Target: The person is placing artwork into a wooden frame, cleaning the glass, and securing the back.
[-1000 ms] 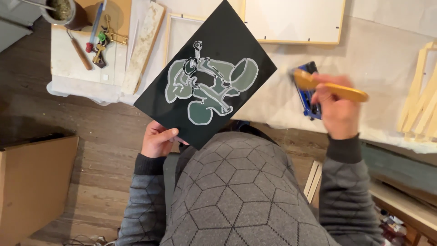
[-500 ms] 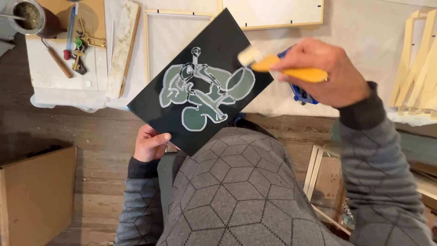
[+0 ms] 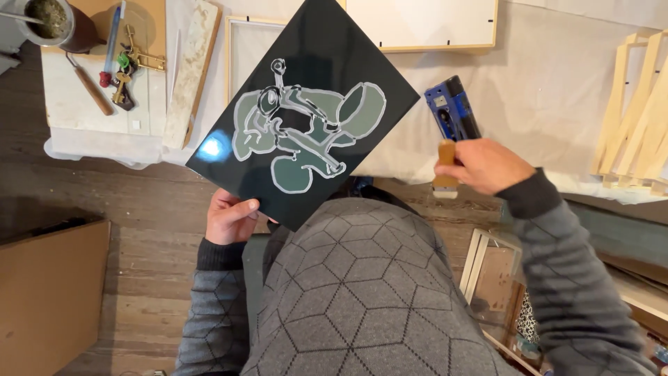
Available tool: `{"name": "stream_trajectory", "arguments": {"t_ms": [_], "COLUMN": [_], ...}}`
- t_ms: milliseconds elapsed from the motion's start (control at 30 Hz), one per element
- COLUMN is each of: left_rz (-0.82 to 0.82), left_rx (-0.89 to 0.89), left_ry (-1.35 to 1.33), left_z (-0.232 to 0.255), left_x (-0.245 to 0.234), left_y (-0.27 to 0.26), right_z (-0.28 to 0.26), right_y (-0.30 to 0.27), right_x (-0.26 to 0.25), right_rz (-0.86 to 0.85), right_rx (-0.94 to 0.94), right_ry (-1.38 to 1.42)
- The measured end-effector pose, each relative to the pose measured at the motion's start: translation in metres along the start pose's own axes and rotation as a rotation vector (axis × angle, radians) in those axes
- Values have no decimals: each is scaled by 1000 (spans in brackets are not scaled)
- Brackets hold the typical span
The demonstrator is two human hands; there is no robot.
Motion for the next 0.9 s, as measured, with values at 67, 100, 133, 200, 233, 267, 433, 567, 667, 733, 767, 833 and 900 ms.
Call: {"name": "stream_trajectory", "arguments": {"t_ms": [67,100,133,200,233,267,433,567,667,733,767,833,900], "left_rz": [7,10,-7,-18,-23,-28,20,37,17,-18,-58,-87,-117], "left_rx": [-2,-1,-8,-11,-7,-4,43,44,44,47,44,62,78], "left_ry": [-15,-16,-31,-46,-49,-52,-55,-112,-139,-114,-87,-91,-97], "left_z": [7,9,10,8,3,-1,1,4,-8,-12,-13,1,15], "left_x": [15,20,25,24,18,12,25,47,53,49,48,54,56], "left_y": [2,3,4,1,-1,-3,-2,7,11,12,12,15,19], "right_z": [12,14,18,20,19,18,-45,-99,-119,-112,-108,-111,-110], "right_y": [23,36,48,68,73,79,71,66,69,76,80,75,72], "right_x": [6,10,15,23,19,16,14,47,50,51,51,40,31], "right_rz": [117,114,111,104,215,325,261,-119,-24,41,113,119,127], "right_rx": [-74,-75,-55,-41,-54,-68,-185,-402,-512,-512,-511,-519,-525], "right_ry": [7,5,29,49,9,-30,533,1497,1687,1688,1693,1679,1666]}}
Point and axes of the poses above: each hand's wrist, its own y-axis towards the middle knuckle, its own x-axis out of the palm, z = x × y, the point moved 5 cm from there along y, towards the middle knuckle, and after that the axes turned 9 degrees about y, right-handed, at the moved point
